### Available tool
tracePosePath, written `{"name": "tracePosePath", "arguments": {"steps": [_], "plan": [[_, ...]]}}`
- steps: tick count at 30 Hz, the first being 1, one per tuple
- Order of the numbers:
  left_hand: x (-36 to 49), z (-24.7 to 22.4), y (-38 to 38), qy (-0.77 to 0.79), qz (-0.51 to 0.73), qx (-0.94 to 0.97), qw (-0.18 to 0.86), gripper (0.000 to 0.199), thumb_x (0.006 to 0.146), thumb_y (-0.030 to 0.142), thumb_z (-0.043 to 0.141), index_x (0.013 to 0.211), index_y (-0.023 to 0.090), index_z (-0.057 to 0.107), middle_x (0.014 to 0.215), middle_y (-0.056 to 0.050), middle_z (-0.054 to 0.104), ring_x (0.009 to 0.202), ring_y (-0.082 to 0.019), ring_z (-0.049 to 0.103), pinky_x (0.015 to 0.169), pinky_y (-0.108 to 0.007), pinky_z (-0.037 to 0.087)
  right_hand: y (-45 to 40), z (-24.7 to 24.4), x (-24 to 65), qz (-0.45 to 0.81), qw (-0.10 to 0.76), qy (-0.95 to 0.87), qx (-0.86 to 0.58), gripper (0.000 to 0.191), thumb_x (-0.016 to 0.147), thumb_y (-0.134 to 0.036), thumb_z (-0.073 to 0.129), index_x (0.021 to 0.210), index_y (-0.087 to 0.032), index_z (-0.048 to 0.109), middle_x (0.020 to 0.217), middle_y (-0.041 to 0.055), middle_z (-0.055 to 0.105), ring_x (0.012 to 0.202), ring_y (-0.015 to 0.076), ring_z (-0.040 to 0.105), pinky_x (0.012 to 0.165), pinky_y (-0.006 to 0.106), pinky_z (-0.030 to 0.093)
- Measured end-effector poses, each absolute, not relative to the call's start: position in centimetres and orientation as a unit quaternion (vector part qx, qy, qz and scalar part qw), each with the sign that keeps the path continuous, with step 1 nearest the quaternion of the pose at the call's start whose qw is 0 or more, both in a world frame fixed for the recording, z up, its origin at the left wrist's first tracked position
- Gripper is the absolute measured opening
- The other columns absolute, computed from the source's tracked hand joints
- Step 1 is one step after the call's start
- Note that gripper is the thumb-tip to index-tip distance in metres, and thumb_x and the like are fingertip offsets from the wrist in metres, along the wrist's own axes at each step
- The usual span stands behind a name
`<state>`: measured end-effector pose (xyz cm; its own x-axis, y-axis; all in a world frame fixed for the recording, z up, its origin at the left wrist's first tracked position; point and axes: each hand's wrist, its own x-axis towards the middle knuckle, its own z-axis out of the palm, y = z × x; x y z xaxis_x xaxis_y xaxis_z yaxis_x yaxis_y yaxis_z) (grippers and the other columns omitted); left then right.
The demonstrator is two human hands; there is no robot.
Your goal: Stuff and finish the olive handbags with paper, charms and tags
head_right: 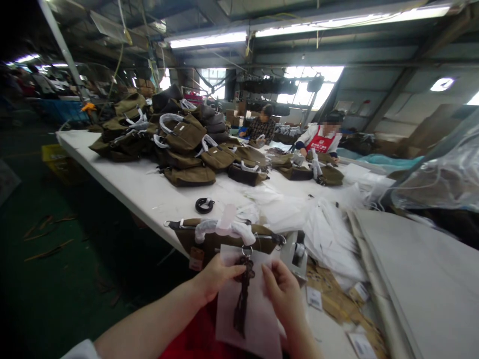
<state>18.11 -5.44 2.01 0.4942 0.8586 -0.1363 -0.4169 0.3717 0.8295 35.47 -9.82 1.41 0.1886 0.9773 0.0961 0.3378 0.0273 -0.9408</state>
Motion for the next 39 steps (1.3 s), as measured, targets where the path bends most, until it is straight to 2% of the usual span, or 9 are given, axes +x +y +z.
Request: {"name": "tracePosePath", "arguments": {"steps": [4,7,13,18,21,25,28,33,39], "plan": [[18.0,2.5,-5.4,0.298,0.432,0.442,0.728,0.038,0.065,0.033,0.082,0.096,0.012,0.075,0.089,-0.01,0.072,0.086,-0.025,0.065,0.083,-0.036,0.049,-9.5,2.4,31.9,0.214,0.429,-0.624,-0.618,0.029,0.089,-0.048,0.052,0.076,-0.022,0.052,0.061,-0.0023,0.054,0.053,0.0133,0.05,0.051,0.025,0.037],[17.9,2.3,-5.1,0.307,0.458,0.486,0.679,0.028,0.069,0.031,0.076,0.09,0.013,0.075,0.088,-0.008,0.072,0.085,-0.025,0.064,0.083,-0.035,0.048,-9.2,2.7,30.4,0.174,0.371,-0.646,-0.644,0.032,0.088,-0.05,0.054,0.072,-0.023,0.048,0.058,-0.0025,0.054,0.053,0.015,0.052,0.053,0.027,0.035],[17.1,1.6,-4.7,0.333,0.417,0.57,0.625,0.016,0.073,0.024,0.068,0.087,0.015,0.072,0.082,-0.004,0.069,0.08,-0.021,0.061,0.074,-0.03,0.046,-9.2,3.4,30.5,0.262,0.384,-0.63,-0.623,0.039,0.097,-0.054,0.036,0.084,-0.022,0.055,0.069,0.0018,0.062,0.064,0.0181,0.06,0.059,0.028,0.043],[16.8,1.7,-4.6,0.323,0.421,0.57,0.628,0.019,0.075,0.028,0.069,0.088,0.014,0.073,0.079,-0.004,0.069,0.076,-0.02,0.061,0.073,-0.03,0.047,-9.5,3.8,31.3,0.362,0.4,-0.621,-0.568,0.044,0.098,-0.055,0.032,0.097,-0.019,0.058,0.062,-0.0009,0.058,0.054,0.0156,0.056,0.053,0.027,0.045],[16.4,1.7,-4.3,0.348,0.414,0.564,0.623,0.022,0.075,0.029,0.071,0.089,0.013,0.075,0.087,-0.007,0.072,0.082,-0.024,0.064,0.077,-0.033,0.048,-9.2,3.7,32.3,0.312,0.412,-0.611,-0.6,0.046,0.094,-0.057,0.039,0.11,-0.018,0.058,0.055,-0.0035,0.055,0.049,0.0156,0.053,0.049,0.027,0.042],[15.3,2.2,-4.1,0.298,0.382,0.562,0.671,0.029,0.075,0.029,0.072,0.1,0.014,0.075,0.099,-0.01,0.073,0.09,-0.027,0.066,0.082,-0.036,0.049,-7.9,3.4,32.9,0.209,0.378,-0.612,-0.663,0.039,0.084,-0.059,0.056,0.083,-0.02,0.06,0.05,-0.003,0.055,0.046,0.0151,0.053,0.046,0.026,0.037],[14.7,2.6,-3.8,0.259,0.357,0.622,0.647,0.026,0.078,0.025,0.066,0.1,0.014,0.075,0.1,-0.009,0.073,0.093,-0.027,0.065,0.085,-0.035,0.048,-6.8,3.6,32.3,0.167,0.329,-0.646,-0.668,0.038,0.082,-0.054,0.056,0.064,-0.022,0.052,0.046,-0.0039,0.05,0.044,0.0133,0.049,0.045,0.025,0.029],[14.2,3.4,-3.3,0.297,0.336,0.712,0.54,0.024,0.077,0.017,0.058,0.095,0.015,0.074,0.091,-0.006,0.072,0.087,-0.024,0.063,0.08,-0.033,0.047,-6.7,4.1,31.4,0.133,0.278,-0.643,-0.701,0.041,0.082,-0.055,0.054,0.059,-0.022,0.048,0.048,-0.0018,0.054,0.047,0.0151,0.051,0.047,0.026,0.026],[13.3,4.2,-3.1,0.253,0.305,0.723,0.566,0.023,0.08,0.021,0.056,0.096,0.016,0.072,0.093,-0.005,0.071,0.09,-0.023,0.063,0.084,-0.032,0.046,-6.9,3.8,31.2,0.176,0.275,-0.638,-0.697,0.051,0.083,-0.065,0.05,0.055,-0.022,0.049,0.049,0.0003,0.055,0.049,0.0159,0.051,0.049,0.027,0.028]]}}
